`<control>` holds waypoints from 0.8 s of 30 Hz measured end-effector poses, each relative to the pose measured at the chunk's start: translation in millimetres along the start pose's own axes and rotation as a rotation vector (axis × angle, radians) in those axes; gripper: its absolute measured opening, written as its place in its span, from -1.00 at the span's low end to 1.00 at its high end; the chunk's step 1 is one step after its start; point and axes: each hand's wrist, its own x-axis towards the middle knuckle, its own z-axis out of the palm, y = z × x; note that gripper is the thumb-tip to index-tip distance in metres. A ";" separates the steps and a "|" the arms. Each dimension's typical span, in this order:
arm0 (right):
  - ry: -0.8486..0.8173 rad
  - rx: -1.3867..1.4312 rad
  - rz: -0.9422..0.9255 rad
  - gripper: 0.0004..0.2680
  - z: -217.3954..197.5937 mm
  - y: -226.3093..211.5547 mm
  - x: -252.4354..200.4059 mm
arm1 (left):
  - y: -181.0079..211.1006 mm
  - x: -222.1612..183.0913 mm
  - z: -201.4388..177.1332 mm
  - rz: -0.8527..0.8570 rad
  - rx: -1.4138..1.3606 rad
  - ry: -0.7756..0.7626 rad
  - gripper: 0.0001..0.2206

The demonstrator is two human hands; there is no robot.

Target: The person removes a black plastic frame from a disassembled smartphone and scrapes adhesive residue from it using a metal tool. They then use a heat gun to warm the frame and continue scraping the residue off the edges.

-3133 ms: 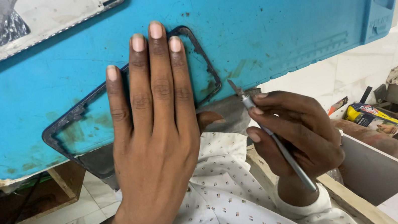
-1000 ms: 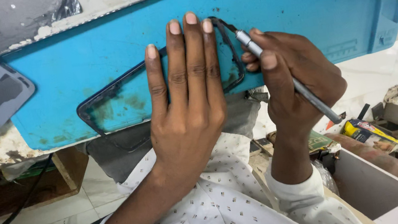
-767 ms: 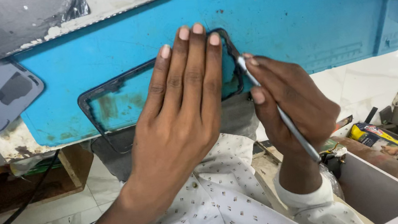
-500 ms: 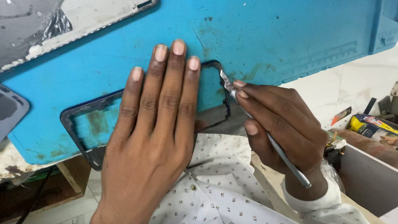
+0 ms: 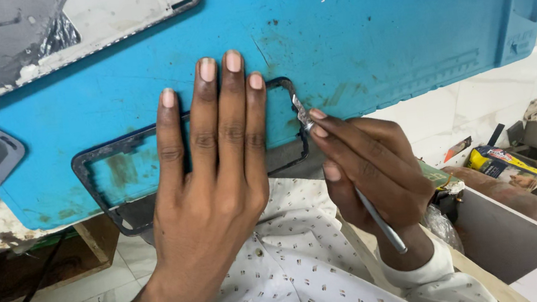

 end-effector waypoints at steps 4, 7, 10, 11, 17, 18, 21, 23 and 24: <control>0.035 0.006 -0.037 -0.86 10.2 4.6 6.5 | -1.3 -0.2 -0.4 -0.005 -0.023 0.027 -0.58; 0.006 0.006 -0.040 -0.87 7.0 7.8 5.5 | 0.1 0.3 1.8 -0.010 0.033 0.021 -0.58; -0.018 -0.035 0.001 -0.86 0.6 -1.9 1.5 | -2.3 0.4 2.0 -0.004 -0.021 0.046 -0.58; 0.003 -0.023 -0.008 -0.87 2.5 -0.4 2.4 | -3.5 0.4 1.8 0.001 -0.022 0.049 -0.58; 0.017 0.077 -0.034 -0.87 8.3 18.1 9.8 | -5.9 -1.1 5.7 0.024 -0.001 0.073 -0.58; 0.021 0.094 -0.055 -0.87 9.1 20.9 13.1 | -6.9 0.0 7.0 0.030 0.011 0.086 -0.59; -0.009 0.156 -0.104 -0.88 4.6 29.1 19.0 | -5.1 -3.5 5.3 0.025 0.028 0.086 -0.59; -0.027 0.169 -0.106 -0.88 0.7 31.2 19.1 | -4.7 -1.7 4.0 0.026 0.023 0.082 -0.59; -0.036 0.167 -0.092 -0.88 -0.6 30.8 17.2 | -4.9 -2.1 2.6 0.028 0.015 0.074 -0.59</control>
